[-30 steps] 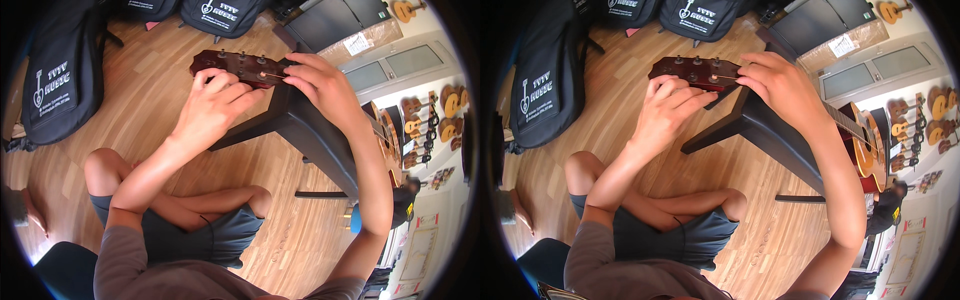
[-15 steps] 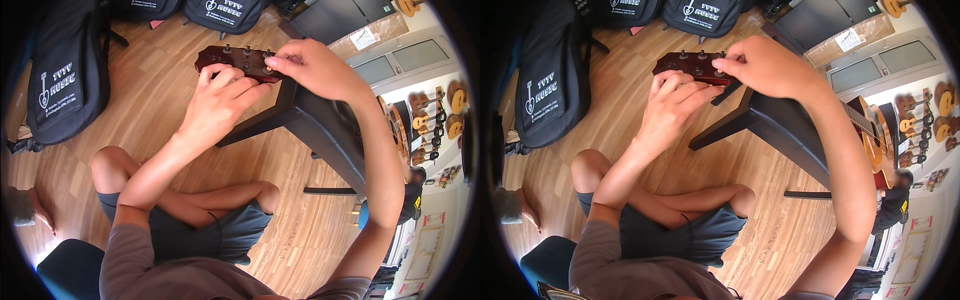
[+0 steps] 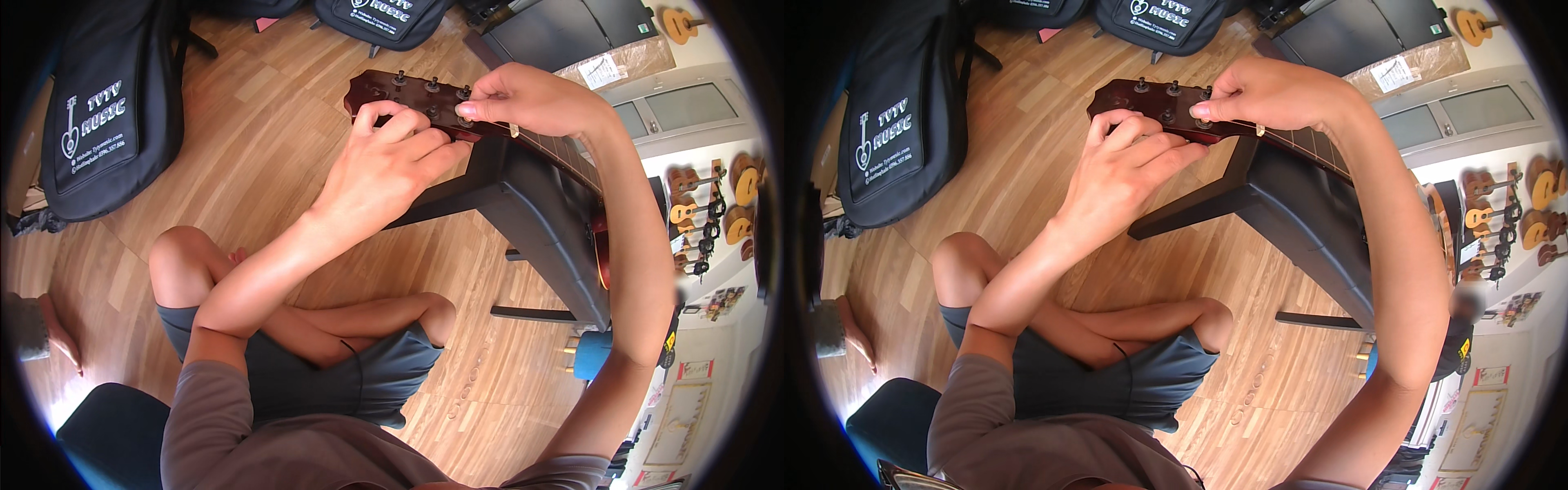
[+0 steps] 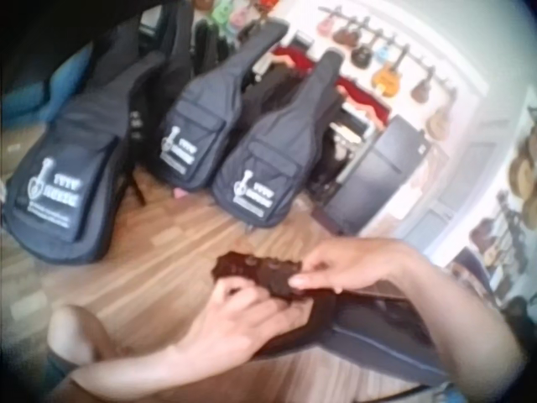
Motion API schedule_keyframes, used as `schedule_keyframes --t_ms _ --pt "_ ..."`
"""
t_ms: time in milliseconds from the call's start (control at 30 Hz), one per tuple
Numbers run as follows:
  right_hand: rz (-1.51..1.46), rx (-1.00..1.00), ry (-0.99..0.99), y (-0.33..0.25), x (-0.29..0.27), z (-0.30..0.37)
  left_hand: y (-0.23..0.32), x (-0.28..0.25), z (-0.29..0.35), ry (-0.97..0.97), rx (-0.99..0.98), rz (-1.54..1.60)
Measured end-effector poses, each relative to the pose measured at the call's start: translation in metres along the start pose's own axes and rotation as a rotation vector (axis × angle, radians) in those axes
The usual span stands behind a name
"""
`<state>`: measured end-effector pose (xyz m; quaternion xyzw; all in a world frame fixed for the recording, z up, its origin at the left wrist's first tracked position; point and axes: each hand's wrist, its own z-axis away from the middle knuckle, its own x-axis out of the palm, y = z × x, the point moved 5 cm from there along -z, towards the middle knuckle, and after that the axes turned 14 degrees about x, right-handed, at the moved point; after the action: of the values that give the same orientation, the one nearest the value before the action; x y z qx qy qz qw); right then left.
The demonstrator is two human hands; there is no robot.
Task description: The person sits on the floor and tunes an acoustic guitar resting on a bench. They repeatedly turn the tuning pegs on the headstock and pluck the strings to check pitch, adjusting each string in sequence.
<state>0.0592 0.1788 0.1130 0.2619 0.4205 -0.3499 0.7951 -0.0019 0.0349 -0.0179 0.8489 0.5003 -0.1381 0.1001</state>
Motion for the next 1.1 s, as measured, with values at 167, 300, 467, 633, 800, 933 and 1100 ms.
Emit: schedule_keyframes --t_ms 167,300,467,633,800,933,1100 --pt "-0.027 -0.026 -0.019 0.002 0.002 -0.004 0.001 0.0 -0.001 -0.015 0.006 -0.015" --pt "-0.039 -0.022 0.013 0.001 0.0 0.0 0.002 0.0 -0.001 -0.015 0.009 -0.01" --pt "-0.014 -0.238 0.352 -0.013 0.006 0.031 -0.001 -0.003 0.0 -0.006 -0.011 0.016" --pt "0.103 -0.384 0.555 -0.019 0.014 0.046 0.001 -0.005 -0.001 -0.007 -0.012 0.01" --pt "0.136 -0.395 0.664 -0.017 0.019 0.056 0.001 -0.003 -0.003 -0.022 -0.022 0.031" --pt "0.015 -0.396 0.772 0.007 0.013 0.067 0.001 -0.007 -0.007 -0.036 -0.023 0.03" --pt "-0.194 -0.083 0.887 0.131 0.011 0.095 0.003 -0.006 -0.01 -0.073 -0.025 0.037"
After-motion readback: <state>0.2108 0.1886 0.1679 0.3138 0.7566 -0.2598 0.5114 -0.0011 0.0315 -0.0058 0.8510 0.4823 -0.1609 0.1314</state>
